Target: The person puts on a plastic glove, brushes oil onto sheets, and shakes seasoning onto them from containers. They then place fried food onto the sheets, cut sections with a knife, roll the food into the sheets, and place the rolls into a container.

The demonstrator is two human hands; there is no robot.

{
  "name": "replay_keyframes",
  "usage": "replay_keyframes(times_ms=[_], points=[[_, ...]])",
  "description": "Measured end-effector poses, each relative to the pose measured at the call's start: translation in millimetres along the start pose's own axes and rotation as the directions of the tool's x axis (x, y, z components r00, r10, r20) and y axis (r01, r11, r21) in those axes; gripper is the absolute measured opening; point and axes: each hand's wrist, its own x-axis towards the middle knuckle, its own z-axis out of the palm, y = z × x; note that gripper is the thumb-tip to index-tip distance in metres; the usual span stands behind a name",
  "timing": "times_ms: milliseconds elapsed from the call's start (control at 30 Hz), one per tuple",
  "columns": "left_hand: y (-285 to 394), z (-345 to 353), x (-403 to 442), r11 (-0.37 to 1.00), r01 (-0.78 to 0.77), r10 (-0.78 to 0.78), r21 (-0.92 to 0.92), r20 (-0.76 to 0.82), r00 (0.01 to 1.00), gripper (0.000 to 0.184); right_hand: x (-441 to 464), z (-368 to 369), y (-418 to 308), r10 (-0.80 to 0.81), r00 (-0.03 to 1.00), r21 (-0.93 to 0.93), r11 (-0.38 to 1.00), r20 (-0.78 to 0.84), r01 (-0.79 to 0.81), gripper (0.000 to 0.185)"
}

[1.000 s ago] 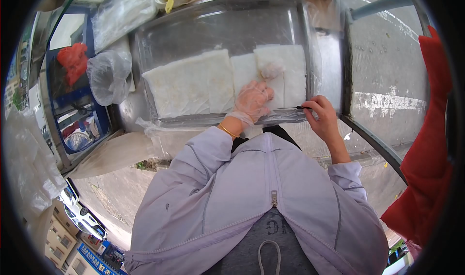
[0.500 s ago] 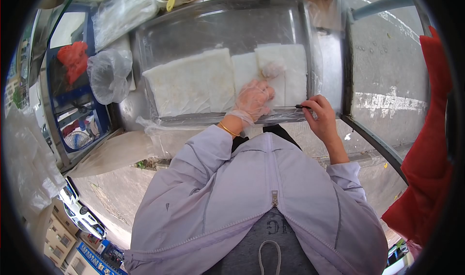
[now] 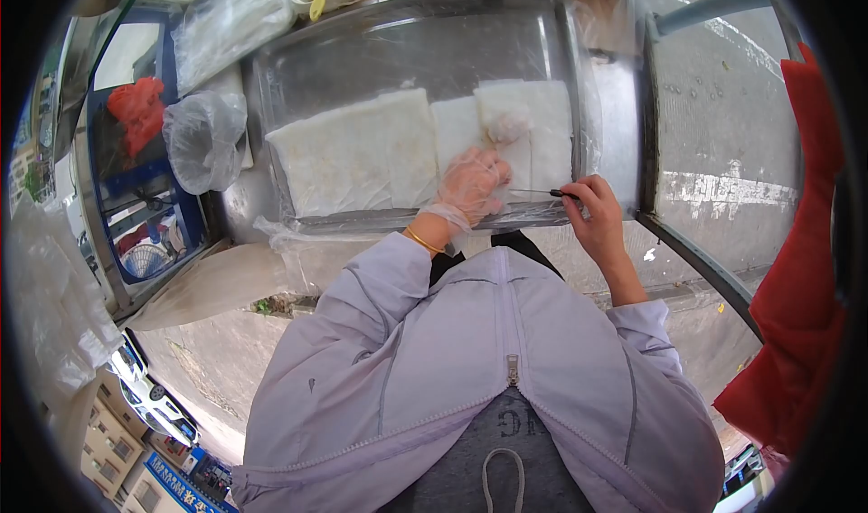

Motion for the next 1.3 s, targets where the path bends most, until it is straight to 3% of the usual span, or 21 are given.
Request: replay_keyframes(times_ms=[333, 400, 433, 467, 500, 633, 700, 833, 900, 1000, 1133, 1200, 1233, 1300], points=[[5.6, -15.5, 1.8, 0.999, -0.013, 0.013, -0.033, 0.007, 1.000, 0.040, -1.1, -2.7, -0.7, 0.040, 0.998, 0.043, 0.998, -0.046, -0.038, 0.014], [8.7, -28.5, 10.1, 0.848, 0.340, -0.288, -0.407, 0.186, 0.939, 0.043, 0.3, -11.3, -0.7, 0.062, 0.996, 0.037, 0.997, -0.062, -0.060, 0.014], [10.9, -31.3, 16.1, 0.846, 0.340, -0.287, -0.410, 0.187, 0.940, 0.043, 0.1, -15.7, -0.5, 0.084, 0.994, 0.035, 0.996, -0.075, -0.081, 0.014], [13.0, -32.3, 24.2, 0.955, 0.146, -0.197, -0.257, -0.182, 0.963, 0.043, -0.6, -19.5, 1.6, 0.084, 0.994, 0.033, 0.996, -0.073, -0.082, 0.014], [13.3, -31.6, 32.0, 1.000, 0.008, -0.022, -0.029, -0.506, 0.862, 0.044, -1.1, -23.3, 4.6, 0.078, 0.994, 0.012, 0.997, -0.079, -0.077, 0.014], [-2.0, -16.8, 56.9, 0.999, 0.016, -0.002, 0.030, -0.412, 0.911, 0.042, -3.7, -33.4, 12.7, 0.056, 0.996, -0.048, 0.997, -0.072, -0.060, 0.015], [-7.0, -14.4, 61.6, 0.986, -0.070, 0.118, 0.154, -0.328, 0.937, 0.043, -5.5, -37.6, 14.2, 0.050, 0.996, -0.052, 0.997, -0.078, -0.055, 0.015], [11.5, -29.6, 68.4, 0.974, -0.213, 0.224, 0.073, -0.350, 0.909, 0.042, -14.4, -42.8, 19.2, 0.067, 0.996, -0.035, 0.997, -0.062, -0.069, 0.015], [25.3, -29.9, 77.4, 0.948, -0.313, 0.317, 0.059, -0.279, 0.907, 0.042, -18.5, -42.9, 22.7, 0.064, 0.997, -0.033, 0.997, -0.049, -0.066, 0.015], [24.2, -5.0, 89.0, 0.938, -0.313, 0.336, 0.148, -0.170, 0.926, 0.042, -18.6, -40.4, 22.6, 0.033, 0.999, -0.051, 0.998, -0.025, -0.034, 0.015], [24.9, 7.9, 90.4, 0.952, -0.250, 0.287, 0.179, -0.229, 0.930, 0.042, -18.0, -34.0, 22.2, 0.031, 1.000, 0.003, 1.000, -0.003, -0.031, 0.016], [32.6, 1.9, 81.9, 0.948, -0.235, 0.309, 0.214, -0.446, 0.840, 0.037, -17.8, -31.0, 22.1, 0.052, 0.999, 0.034, 0.998, -0.016, -0.051, 0.015], [30.8, -1.0, 76.5, 0.948, -0.236, 0.310, 0.215, -0.443, 0.842, 0.037, -17.5, -29.6, 21.9, 0.069, 0.997, 0.064, 0.996, -0.028, -0.067, 0.015], [26.7, -7.8, 67.0, 0.980, -0.189, 0.198, 0.067, -0.479, 0.855, 0.028, -17.0, -29.1, 20.3, 0.105, 0.994, 0.094, 0.990, -0.026, -0.102, 0.014]])
